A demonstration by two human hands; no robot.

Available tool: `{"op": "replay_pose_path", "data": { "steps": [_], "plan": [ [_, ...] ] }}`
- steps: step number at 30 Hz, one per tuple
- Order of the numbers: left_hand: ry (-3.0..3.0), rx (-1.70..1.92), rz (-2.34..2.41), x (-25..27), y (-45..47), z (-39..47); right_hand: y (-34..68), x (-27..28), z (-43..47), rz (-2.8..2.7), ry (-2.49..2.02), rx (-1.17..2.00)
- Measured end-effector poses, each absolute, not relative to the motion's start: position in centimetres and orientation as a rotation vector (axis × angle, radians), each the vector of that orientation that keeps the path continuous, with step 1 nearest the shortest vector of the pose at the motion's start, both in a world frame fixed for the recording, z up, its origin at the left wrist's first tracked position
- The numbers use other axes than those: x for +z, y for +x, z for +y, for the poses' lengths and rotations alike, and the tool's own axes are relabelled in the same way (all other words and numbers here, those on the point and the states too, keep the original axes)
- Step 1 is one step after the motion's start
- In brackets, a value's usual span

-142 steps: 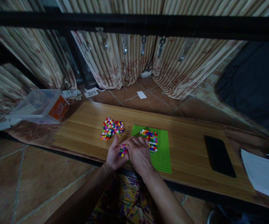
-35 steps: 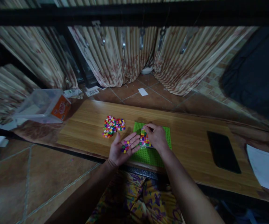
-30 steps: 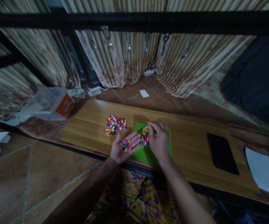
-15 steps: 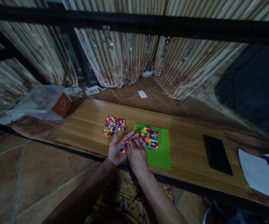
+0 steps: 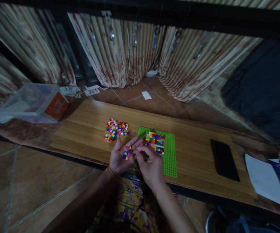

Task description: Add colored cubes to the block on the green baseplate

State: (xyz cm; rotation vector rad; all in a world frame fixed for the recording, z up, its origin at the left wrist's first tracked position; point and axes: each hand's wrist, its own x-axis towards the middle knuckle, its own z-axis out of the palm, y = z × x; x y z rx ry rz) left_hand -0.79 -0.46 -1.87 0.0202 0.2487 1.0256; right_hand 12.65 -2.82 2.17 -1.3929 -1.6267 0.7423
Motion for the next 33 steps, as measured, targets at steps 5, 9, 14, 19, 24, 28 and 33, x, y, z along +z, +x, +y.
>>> {"op": "replay_pose_path", "data": {
  "steps": [5,9,14,19,24,28,33],
  "plan": [
    [0.011,1.018,0.248,-2.0,-0.6,-0.4,15.9,2.9,-0.8,-1.591,-1.401,0.603],
    [0.011,1.001,0.274,-1.9,-0.5,-0.2,17.7,3.4,1.3,-1.667,-1.415,0.495],
    [0.013,0.987,0.289,-1.8,-0.5,-0.2,17.1,4.1,3.1,-1.852,-1.405,0.413],
    [0.035,0.978,0.288,-1.8,-0.5,-0.2,16.4,3.5,4.2,-2.068,-1.413,0.268],
    [0.027,0.979,0.32,-1.8,-0.5,-0.1,16.7,2.3,4.8,-2.193,-1.393,0.107],
    [0.024,0.983,0.315,-1.8,-0.5,-0.2,16.6,1.8,4.7,-2.144,-1.348,0.114],
    [0.029,0.979,0.301,-1.6,-0.5,-0.3,16.3,1.8,4.5,-2.04,-1.339,0.132]
  ]
}}
